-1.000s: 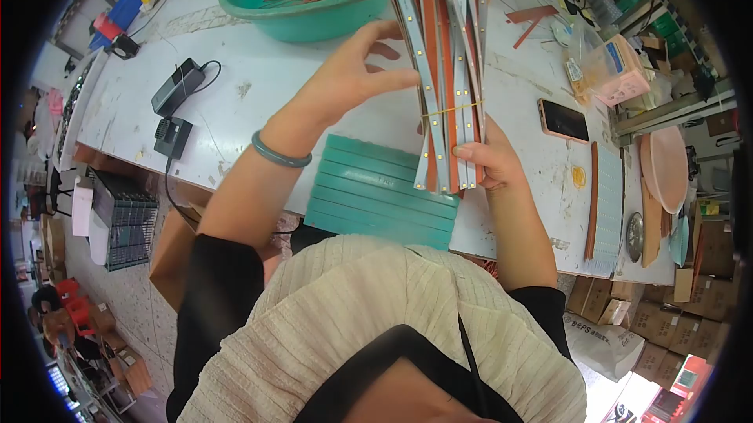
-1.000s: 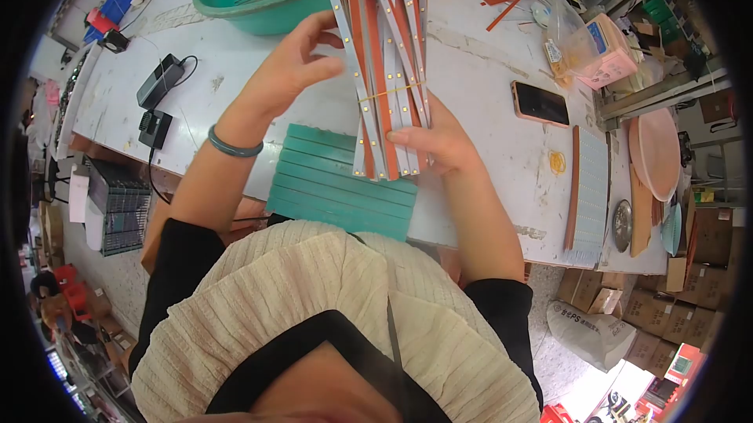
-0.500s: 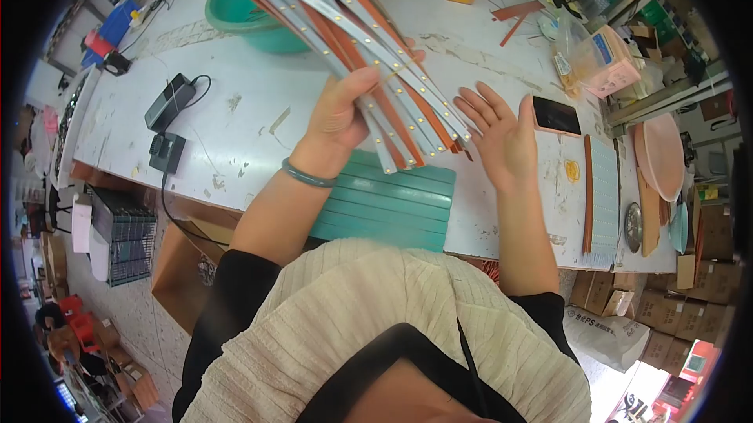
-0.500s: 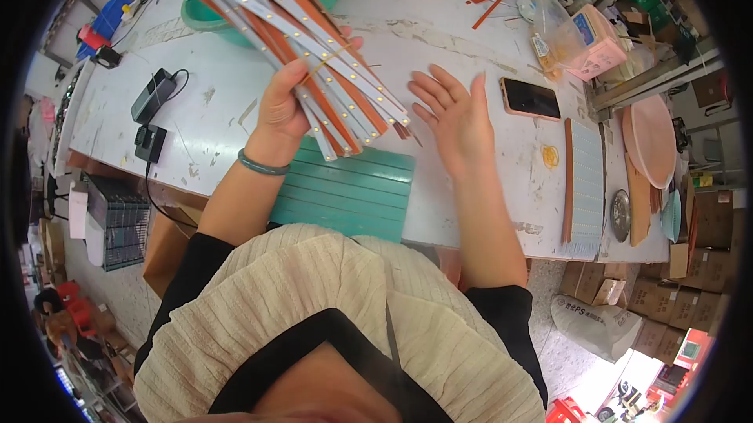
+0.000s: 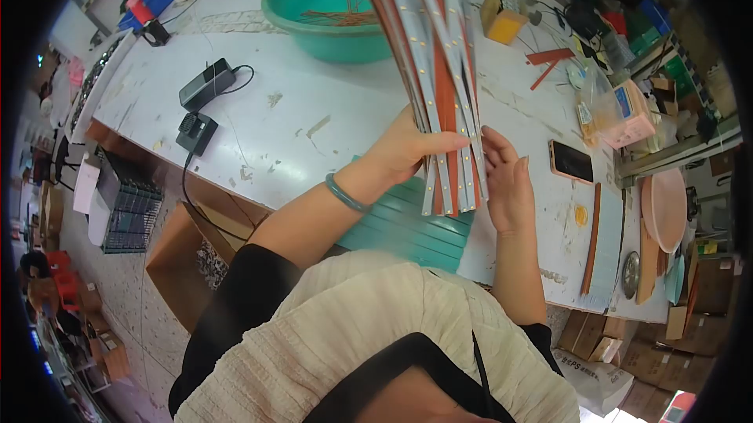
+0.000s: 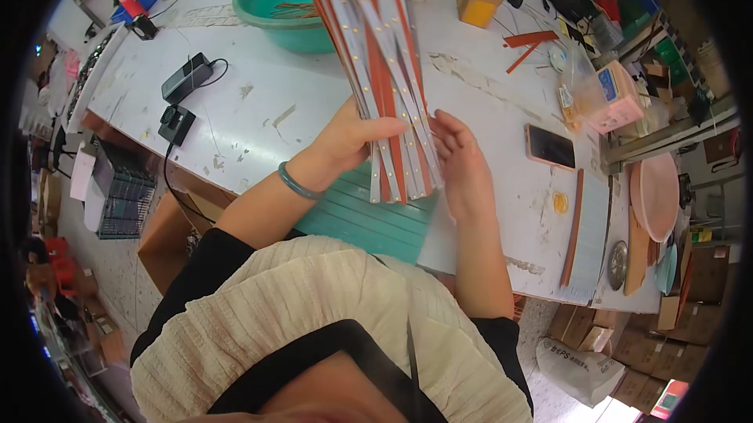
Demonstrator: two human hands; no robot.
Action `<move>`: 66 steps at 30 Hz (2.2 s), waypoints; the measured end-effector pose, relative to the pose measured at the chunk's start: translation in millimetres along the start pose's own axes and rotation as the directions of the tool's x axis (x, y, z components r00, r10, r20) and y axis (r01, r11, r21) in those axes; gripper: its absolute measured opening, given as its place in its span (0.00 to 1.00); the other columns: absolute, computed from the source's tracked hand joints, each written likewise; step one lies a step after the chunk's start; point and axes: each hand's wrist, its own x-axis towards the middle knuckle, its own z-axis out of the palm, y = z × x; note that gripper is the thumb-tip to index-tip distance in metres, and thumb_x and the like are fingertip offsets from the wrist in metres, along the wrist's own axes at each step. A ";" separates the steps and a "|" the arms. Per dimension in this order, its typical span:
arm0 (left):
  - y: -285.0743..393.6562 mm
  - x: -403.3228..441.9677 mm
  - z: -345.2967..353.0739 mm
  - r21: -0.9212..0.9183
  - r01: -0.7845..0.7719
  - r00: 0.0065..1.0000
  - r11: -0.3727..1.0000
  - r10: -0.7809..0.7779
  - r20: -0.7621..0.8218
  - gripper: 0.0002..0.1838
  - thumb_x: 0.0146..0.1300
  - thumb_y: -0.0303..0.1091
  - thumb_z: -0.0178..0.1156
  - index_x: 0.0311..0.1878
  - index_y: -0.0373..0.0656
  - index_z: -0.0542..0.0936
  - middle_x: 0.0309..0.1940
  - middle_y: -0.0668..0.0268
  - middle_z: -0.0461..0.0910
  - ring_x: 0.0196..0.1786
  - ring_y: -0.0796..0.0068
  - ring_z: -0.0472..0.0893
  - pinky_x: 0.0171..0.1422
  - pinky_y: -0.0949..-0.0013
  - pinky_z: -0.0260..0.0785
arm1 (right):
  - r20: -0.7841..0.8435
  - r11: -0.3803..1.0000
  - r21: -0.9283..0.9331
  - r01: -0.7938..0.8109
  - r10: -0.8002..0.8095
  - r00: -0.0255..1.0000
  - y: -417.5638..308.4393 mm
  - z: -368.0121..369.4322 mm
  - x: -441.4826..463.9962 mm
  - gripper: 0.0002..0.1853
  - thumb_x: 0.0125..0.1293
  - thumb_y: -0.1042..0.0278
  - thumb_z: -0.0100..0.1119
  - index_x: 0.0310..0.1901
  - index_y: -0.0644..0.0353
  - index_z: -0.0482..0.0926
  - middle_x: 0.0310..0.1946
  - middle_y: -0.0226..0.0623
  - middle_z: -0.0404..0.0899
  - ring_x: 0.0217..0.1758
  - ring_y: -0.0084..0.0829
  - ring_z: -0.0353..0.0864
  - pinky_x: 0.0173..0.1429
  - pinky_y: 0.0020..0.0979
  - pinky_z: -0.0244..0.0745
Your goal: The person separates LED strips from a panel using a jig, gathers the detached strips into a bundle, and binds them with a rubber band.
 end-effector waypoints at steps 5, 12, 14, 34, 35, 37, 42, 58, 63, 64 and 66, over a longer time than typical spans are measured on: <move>9.0 2.3 19.5 0.445 0.048 0.996 0.894 -0.079 0.051 0.43 0.45 0.33 0.75 0.65 0.35 0.65 0.53 0.57 0.78 0.54 0.64 0.80 0.60 0.63 0.72 | -0.015 0.971 -0.171 0.168 -0.173 0.985 6.7 2.0 -0.4 0.37 0.67 0.53 0.56 0.72 0.63 0.57 0.66 0.47 0.67 0.69 0.39 0.68 0.71 0.39 0.62; 18.4 16.4 36.3 0.763 -0.152 0.935 0.629 -0.159 0.317 0.59 0.44 0.40 0.79 0.74 0.33 0.52 0.65 0.47 0.67 0.68 0.58 0.69 0.69 0.60 0.64 | -0.254 0.905 0.402 0.136 -0.032 0.967 5.0 -1.0 10.7 0.28 0.68 0.60 0.61 0.63 0.65 0.66 0.55 0.46 0.75 0.60 0.43 0.76 0.65 0.46 0.72; 20.2 10.2 27.6 0.790 -0.271 0.926 0.550 -0.076 0.370 0.58 0.46 0.39 0.78 0.75 0.34 0.51 0.65 0.49 0.67 0.68 0.58 0.69 0.68 0.58 0.66 | -0.226 0.881 0.456 0.129 -0.026 0.974 -6.6 -9.8 15.2 0.28 0.69 0.56 0.60 0.63 0.65 0.67 0.55 0.48 0.76 0.60 0.44 0.76 0.65 0.46 0.72; 43.4 112.4 -142.6 0.314 0.114 0.890 0.942 0.043 -0.453 0.38 0.62 0.57 0.65 0.62 0.33 0.70 0.60 0.56 0.72 0.65 0.63 0.70 0.65 0.57 0.63 | -0.225 0.970 0.157 -0.186 0.218 0.950 19.4 -5.8 227.5 0.29 0.59 0.56 0.71 0.58 0.61 0.74 0.47 0.39 0.81 0.49 0.36 0.81 0.57 0.41 0.77; 51.4 110.4 -153.2 0.353 0.078 0.874 0.932 0.106 -0.474 0.37 0.62 0.56 0.65 0.61 0.32 0.70 0.59 0.56 0.73 0.64 0.63 0.70 0.66 0.57 0.63 | -0.229 0.969 0.159 -0.187 0.220 0.948 23.9 -5.0 235.9 0.30 0.59 0.55 0.71 0.58 0.61 0.73 0.47 0.39 0.81 0.49 0.36 0.80 0.57 0.41 0.76; 59.0 109.7 -177.4 0.469 0.069 0.807 0.880 0.227 -0.545 0.37 0.60 0.54 0.67 0.61 0.32 0.71 0.56 0.56 0.75 0.59 0.64 0.73 0.62 0.58 0.65 | -0.229 0.970 0.157 -0.187 0.220 0.948 28.6 1.1 247.4 0.30 0.59 0.55 0.72 0.59 0.60 0.73 0.48 0.38 0.80 0.50 0.36 0.79 0.57 0.41 0.76; 40.8 79.3 -189.7 0.942 0.333 0.924 -0.030 0.209 -0.320 0.28 0.55 0.44 0.70 0.50 0.32 0.77 0.47 0.50 0.78 0.49 0.55 0.79 0.54 0.60 0.73 | -0.215 0.958 0.176 -0.227 0.263 0.941 42.2 22.8 249.6 0.28 0.58 0.52 0.71 0.56 0.57 0.75 0.46 0.38 0.81 0.49 0.37 0.80 0.57 0.43 0.76; 99.8 31.5 -215.8 0.769 0.387 0.831 0.509 0.168 -0.530 0.06 0.67 0.30 0.54 0.40 0.37 0.75 0.33 0.59 0.80 0.35 0.71 0.82 0.39 0.67 0.74 | -0.126 0.554 -0.790 -0.262 0.271 0.954 23.0 27.6 248.6 0.35 0.60 0.41 0.67 0.55 0.68 0.77 0.42 0.45 0.82 0.39 0.31 0.82 0.42 0.33 0.79; 85.1 44.9 -155.2 0.746 0.185 0.971 0.639 -0.002 -0.239 0.05 0.72 0.31 0.53 0.41 0.41 0.73 0.32 0.70 0.77 0.35 0.81 0.77 0.40 0.75 0.70 | 0.184 0.817 -0.574 0.063 0.054 0.981 12.3 63.6 208.6 0.22 0.68 0.53 0.62 0.52 0.65 0.78 0.41 0.37 0.81 0.35 0.25 0.79 0.40 0.27 0.77; 75.7 53.6 -145.4 0.767 0.086 0.987 0.636 0.049 -0.152 0.05 0.72 0.31 0.54 0.41 0.40 0.74 0.32 0.70 0.77 0.35 0.81 0.77 0.40 0.74 0.70 | 0.248 0.882 -0.469 0.037 0.092 0.964 9.5 74.7 201.6 0.19 0.69 0.55 0.61 0.50 0.65 0.79 0.41 0.36 0.81 0.35 0.24 0.79 0.39 0.26 0.76; 60.1 67.9 -135.5 0.781 -0.120 0.988 0.613 0.153 0.031 0.05 0.71 0.30 0.55 0.41 0.39 0.76 0.32 0.70 0.77 0.35 0.81 0.77 0.40 0.73 0.70 | 0.235 0.905 -0.419 0.075 0.028 0.972 11.4 73.0 206.9 0.16 0.70 0.58 0.59 0.48 0.64 0.78 0.40 0.36 0.82 0.33 0.25 0.79 0.39 0.26 0.76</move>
